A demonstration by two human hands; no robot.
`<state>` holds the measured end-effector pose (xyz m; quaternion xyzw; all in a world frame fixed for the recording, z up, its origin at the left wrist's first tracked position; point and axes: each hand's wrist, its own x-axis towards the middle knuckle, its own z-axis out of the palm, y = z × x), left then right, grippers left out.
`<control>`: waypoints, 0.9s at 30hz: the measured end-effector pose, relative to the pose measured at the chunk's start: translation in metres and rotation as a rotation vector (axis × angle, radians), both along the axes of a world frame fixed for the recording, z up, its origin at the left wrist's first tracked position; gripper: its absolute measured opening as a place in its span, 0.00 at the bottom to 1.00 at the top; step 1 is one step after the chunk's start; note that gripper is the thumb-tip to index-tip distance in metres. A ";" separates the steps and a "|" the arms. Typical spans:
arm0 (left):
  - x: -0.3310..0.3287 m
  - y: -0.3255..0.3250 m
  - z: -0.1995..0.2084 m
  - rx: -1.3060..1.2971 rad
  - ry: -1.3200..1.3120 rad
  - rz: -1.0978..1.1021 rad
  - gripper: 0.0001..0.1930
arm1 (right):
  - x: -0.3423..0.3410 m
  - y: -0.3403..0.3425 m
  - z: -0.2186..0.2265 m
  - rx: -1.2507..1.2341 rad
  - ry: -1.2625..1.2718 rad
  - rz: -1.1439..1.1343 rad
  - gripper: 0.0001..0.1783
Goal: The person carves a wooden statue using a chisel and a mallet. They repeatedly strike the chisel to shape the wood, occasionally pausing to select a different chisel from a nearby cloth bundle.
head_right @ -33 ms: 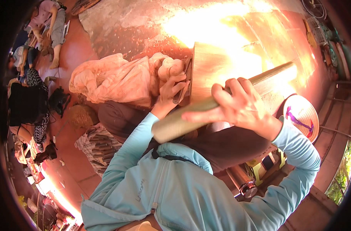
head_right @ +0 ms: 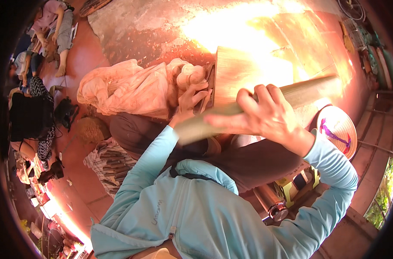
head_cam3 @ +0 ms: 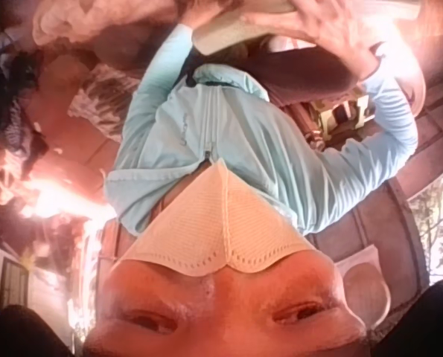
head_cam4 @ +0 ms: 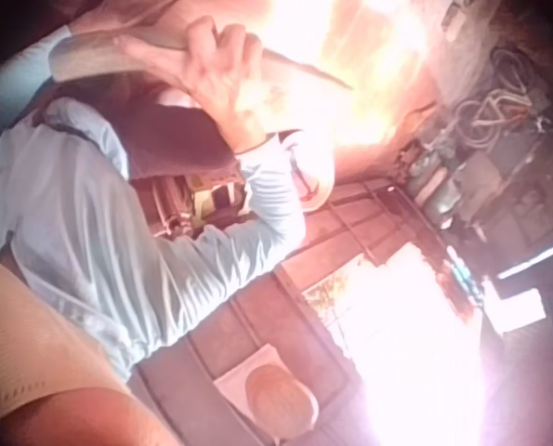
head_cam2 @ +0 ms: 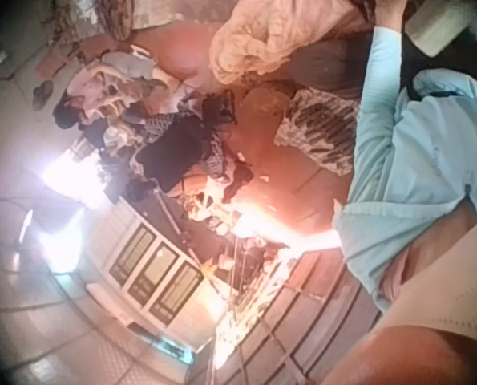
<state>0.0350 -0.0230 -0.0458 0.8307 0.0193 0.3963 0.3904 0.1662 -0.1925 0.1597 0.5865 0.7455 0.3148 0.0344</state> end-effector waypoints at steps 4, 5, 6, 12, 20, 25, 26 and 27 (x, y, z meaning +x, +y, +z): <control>-0.010 0.000 0.009 0.159 0.129 0.011 0.21 | -0.007 -0.005 0.001 -0.062 0.030 -0.055 0.37; -0.010 -0.006 0.004 0.068 -0.047 -0.001 0.23 | -0.007 -0.005 0.005 -0.066 0.043 -0.024 0.34; -0.011 0.001 -0.008 0.108 -0.029 -0.021 0.26 | -0.006 -0.006 0.006 -0.071 0.045 -0.014 0.35; -0.016 -0.014 0.001 0.075 -0.011 0.009 0.28 | -0.015 -0.017 0.005 -0.070 0.160 -0.033 0.45; -0.005 -0.031 0.009 0.011 -0.030 0.153 0.28 | -0.019 -0.024 0.010 -0.059 0.233 0.002 0.44; 0.003 -0.031 0.023 0.015 0.042 0.159 0.29 | -0.006 -0.023 0.006 -0.004 0.206 0.030 0.44; 0.003 -0.030 0.025 0.025 0.024 0.162 0.29 | -0.002 -0.023 0.004 -0.004 0.170 0.018 0.45; 0.002 -0.031 0.028 0.023 0.035 0.155 0.28 | 0.003 -0.022 0.005 -0.024 0.085 -0.002 0.44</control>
